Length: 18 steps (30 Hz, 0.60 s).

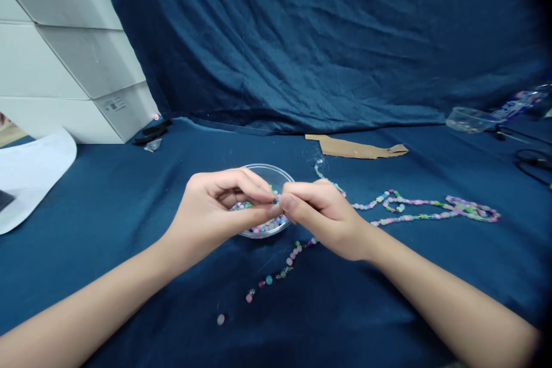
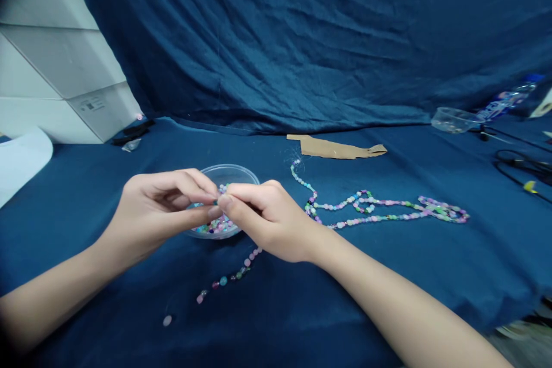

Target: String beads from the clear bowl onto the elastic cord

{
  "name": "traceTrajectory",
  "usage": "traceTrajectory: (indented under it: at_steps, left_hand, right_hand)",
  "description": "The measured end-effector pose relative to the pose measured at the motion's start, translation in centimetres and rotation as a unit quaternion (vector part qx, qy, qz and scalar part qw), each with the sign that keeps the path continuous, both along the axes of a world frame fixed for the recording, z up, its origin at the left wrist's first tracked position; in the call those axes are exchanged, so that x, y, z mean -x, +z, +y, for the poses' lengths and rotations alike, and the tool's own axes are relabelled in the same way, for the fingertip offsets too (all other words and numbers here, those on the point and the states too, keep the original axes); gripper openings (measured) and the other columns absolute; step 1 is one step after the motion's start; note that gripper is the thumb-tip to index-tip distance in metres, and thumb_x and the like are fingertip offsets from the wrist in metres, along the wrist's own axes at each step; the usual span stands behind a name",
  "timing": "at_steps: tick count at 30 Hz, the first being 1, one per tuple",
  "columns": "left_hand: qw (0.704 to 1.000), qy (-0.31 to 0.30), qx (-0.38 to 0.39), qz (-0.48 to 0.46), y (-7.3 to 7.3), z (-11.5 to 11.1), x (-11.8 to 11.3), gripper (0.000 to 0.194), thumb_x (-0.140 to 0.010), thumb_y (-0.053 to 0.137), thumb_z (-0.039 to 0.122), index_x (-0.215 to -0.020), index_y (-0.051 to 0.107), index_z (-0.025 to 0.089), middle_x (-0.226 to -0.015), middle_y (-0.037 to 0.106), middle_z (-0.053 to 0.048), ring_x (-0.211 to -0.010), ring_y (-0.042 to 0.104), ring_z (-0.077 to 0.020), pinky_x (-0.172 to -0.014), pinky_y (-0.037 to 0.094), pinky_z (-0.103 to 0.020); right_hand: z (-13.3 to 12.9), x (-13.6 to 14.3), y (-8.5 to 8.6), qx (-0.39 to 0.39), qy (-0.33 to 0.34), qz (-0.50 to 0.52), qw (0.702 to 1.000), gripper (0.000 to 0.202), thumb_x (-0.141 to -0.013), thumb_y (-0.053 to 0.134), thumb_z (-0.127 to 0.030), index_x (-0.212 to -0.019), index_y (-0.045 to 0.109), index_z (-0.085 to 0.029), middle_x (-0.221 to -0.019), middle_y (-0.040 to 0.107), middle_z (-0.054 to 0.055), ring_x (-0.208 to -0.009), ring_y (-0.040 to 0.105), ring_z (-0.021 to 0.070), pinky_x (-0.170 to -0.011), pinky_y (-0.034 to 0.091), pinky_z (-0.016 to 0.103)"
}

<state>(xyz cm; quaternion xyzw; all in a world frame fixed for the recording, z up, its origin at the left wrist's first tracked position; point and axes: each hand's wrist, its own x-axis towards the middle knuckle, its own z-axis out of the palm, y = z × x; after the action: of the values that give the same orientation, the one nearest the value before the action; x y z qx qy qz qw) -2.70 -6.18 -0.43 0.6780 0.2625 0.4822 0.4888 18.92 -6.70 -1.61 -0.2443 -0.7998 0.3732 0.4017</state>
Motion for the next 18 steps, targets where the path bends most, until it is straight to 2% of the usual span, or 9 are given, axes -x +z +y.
traceTrajectory:
  at_steps: [4, 7, 10, 13, 15, 18]
  left_hand:
    - [1.000, 0.008, -0.008, 0.022, 0.0, 0.1, 0.0, 0.022, -0.071, 0.089, 0.003, -0.083, 0.082, 0.020, -0.085, 0.079, -0.002, -0.080, 0.076, -0.0141, -0.072, 0.064, -0.019]
    - [0.999, 0.008, -0.004, 0.032, 0.4, 0.1, 0.0, 0.030, -0.067, 0.091, 0.000, -0.087, 0.081, 0.021, -0.084, 0.079, 0.001, -0.079, 0.076, -0.0128, -0.074, 0.065, -0.017]
    - [0.998, 0.015, -0.033, 0.044, 1.2, -0.1, 0.1, 0.031, -0.071, 0.089, 0.002, -0.093, 0.079, 0.022, -0.082, 0.079, 0.004, -0.077, 0.077, -0.0111, -0.073, 0.064, -0.013]
    - [0.994, 0.006, -0.090, 0.054, 2.2, -0.6, 0.1, 0.036, -0.075, 0.089, 0.004, -0.101, 0.076, 0.025, -0.084, 0.079, 0.005, -0.078, 0.078, -0.0131, -0.073, 0.066, -0.018]
    - [0.987, 0.009, -0.139, 0.074, 2.8, -0.9, 0.0, 0.038, -0.076, 0.089, 0.007, -0.105, 0.075, 0.027, -0.087, 0.080, 0.005, -0.081, 0.078, -0.0151, -0.075, 0.066, -0.023]
    - [0.973, 0.038, -0.198, 0.110, 3.3, -1.2, -0.4, 0.032, -0.080, 0.088, 0.012, -0.103, 0.074, 0.028, -0.089, 0.079, 0.006, -0.083, 0.077, -0.0148, -0.076, 0.064, -0.026]
  right_hand:
    - [0.1, -0.2, 0.0, 0.008, -0.002, -0.014, 1.000, 0.040, -0.108, 0.052, -0.029, -0.071, 0.044, -0.017, -0.064, 0.036, -0.005, -0.059, 0.033, 0.0073, -0.056, 0.028, 0.024]
    - [0.1, -0.2, 0.1, 0.009, -0.010, -0.017, 1.000, 0.041, -0.111, 0.047, -0.036, -0.074, 0.048, -0.017, -0.069, 0.043, -0.003, -0.063, 0.039, 0.0087, -0.060, 0.032, 0.025]
    - [0.1, -0.5, 0.2, 0.023, -0.008, 0.005, 1.000, 0.040, -0.111, 0.043, -0.048, -0.090, 0.058, -0.018, -0.080, 0.052, -0.001, -0.072, 0.047, 0.0114, -0.067, 0.038, 0.026]
    - [0.0, -0.8, 0.3, 0.054, 0.051, 0.031, 0.997, 0.046, -0.108, 0.044, -0.059, -0.105, 0.063, -0.018, -0.086, 0.059, 0.002, -0.076, 0.054, 0.0139, -0.071, 0.043, 0.028]
    - [0.0, -1.0, 0.5, 0.065, 0.097, 0.043, 0.992, 0.043, -0.109, 0.046, -0.056, -0.100, 0.064, -0.017, -0.083, 0.062, 0.002, -0.074, 0.056, 0.0137, -0.070, 0.045, 0.028]
    - [-0.1, -0.9, 0.9, 0.063, 0.122, 0.053, 0.989, 0.036, -0.111, 0.048, -0.042, -0.088, 0.062, -0.018, -0.074, 0.063, 0.000, -0.070, 0.058, 0.0127, -0.071, 0.047, 0.026]
